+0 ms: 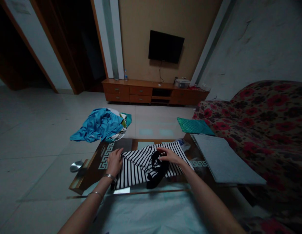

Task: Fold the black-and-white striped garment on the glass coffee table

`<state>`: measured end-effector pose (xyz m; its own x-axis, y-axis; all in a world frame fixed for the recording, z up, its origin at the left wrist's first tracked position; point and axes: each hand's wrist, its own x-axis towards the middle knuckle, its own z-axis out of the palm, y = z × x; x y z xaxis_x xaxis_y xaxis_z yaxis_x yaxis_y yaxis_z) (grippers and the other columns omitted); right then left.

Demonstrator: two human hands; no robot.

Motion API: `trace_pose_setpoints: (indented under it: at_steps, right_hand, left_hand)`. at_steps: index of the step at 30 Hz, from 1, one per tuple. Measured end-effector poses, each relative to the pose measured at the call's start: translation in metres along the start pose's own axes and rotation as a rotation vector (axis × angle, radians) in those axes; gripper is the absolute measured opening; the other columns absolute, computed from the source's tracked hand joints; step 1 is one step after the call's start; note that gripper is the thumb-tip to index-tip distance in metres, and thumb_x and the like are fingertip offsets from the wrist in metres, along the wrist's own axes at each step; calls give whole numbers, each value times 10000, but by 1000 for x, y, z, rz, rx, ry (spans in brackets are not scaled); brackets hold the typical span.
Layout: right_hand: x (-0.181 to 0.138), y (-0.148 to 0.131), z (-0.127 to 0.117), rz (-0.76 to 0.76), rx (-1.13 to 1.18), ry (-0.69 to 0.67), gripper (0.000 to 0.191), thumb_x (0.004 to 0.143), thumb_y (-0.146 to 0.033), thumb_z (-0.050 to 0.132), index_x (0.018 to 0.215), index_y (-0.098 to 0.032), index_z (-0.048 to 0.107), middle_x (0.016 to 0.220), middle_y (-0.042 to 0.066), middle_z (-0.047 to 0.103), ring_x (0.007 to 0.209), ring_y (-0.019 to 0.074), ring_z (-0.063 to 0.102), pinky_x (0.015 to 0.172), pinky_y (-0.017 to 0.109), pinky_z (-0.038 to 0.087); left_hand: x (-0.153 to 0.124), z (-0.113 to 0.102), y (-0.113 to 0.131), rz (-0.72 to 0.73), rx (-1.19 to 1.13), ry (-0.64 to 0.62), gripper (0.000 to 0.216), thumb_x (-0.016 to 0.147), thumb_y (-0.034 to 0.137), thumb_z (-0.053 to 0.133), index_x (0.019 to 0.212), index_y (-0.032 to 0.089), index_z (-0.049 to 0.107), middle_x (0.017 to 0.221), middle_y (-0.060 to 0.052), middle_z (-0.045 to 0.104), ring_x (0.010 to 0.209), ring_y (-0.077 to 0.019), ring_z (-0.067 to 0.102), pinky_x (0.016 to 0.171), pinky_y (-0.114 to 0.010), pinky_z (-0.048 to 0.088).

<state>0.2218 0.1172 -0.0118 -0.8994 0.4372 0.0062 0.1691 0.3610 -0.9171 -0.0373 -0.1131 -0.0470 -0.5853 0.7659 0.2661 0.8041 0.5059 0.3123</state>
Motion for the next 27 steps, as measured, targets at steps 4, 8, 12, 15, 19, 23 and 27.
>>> trace_pose_setpoints:
  at_steps: [4,8,12,15,19,23,27]
  right_hand:
    - [-10,-7,10,-126,-276,91,546,612,-25,531,1102,-234,652,1084,39,645,1046,193,531,952,360,375]
    - [-31,1,4,-192,-356,172,438,562,8,438,842,-206,697,854,33,645,924,189,539,876,352,389]
    - [-48,15,-7,-158,-302,157,402,600,-16,412,790,-217,705,940,43,664,970,180,560,917,351,388]
    - [-46,20,-7,9,-225,284,349,738,-107,426,939,-208,693,1067,61,656,1033,179,571,952,336,396]
    - [-33,20,5,265,-259,356,408,805,-348,548,1158,-150,599,1195,128,608,1102,225,556,955,338,405]
    - [-26,19,21,372,-371,291,449,679,-325,686,1076,-127,619,1061,118,659,977,237,606,835,313,456]
    - [-20,17,32,430,-316,237,300,660,-188,646,954,-130,654,927,69,691,831,183,628,723,255,466]
  left_hand:
    - [6,6,-5,9,32,-36,244,804,166,450,936,211,651,1191,-90,561,1116,-272,456,895,-433,399]
    - [3,-8,2,-29,142,-45,238,827,162,423,885,204,650,1187,-99,554,1115,-292,450,859,-446,399]
    - [-16,-26,46,124,142,-7,280,820,83,398,921,194,634,1214,-112,533,1163,-284,423,925,-458,369]
    - [-44,-23,94,382,-63,-149,239,847,141,447,1008,213,609,1226,-87,529,1129,-235,456,944,-396,386]
    - [-78,-4,134,527,-216,-349,333,799,271,603,1129,263,565,1269,-59,502,1136,-246,452,937,-403,405]
    - [-80,10,125,483,-402,-337,335,854,353,543,1175,259,555,1220,-74,526,1115,-233,472,941,-399,418]
    - [-65,18,95,280,-483,-110,335,901,377,443,1170,214,560,1215,-104,523,1150,-238,463,987,-436,392]
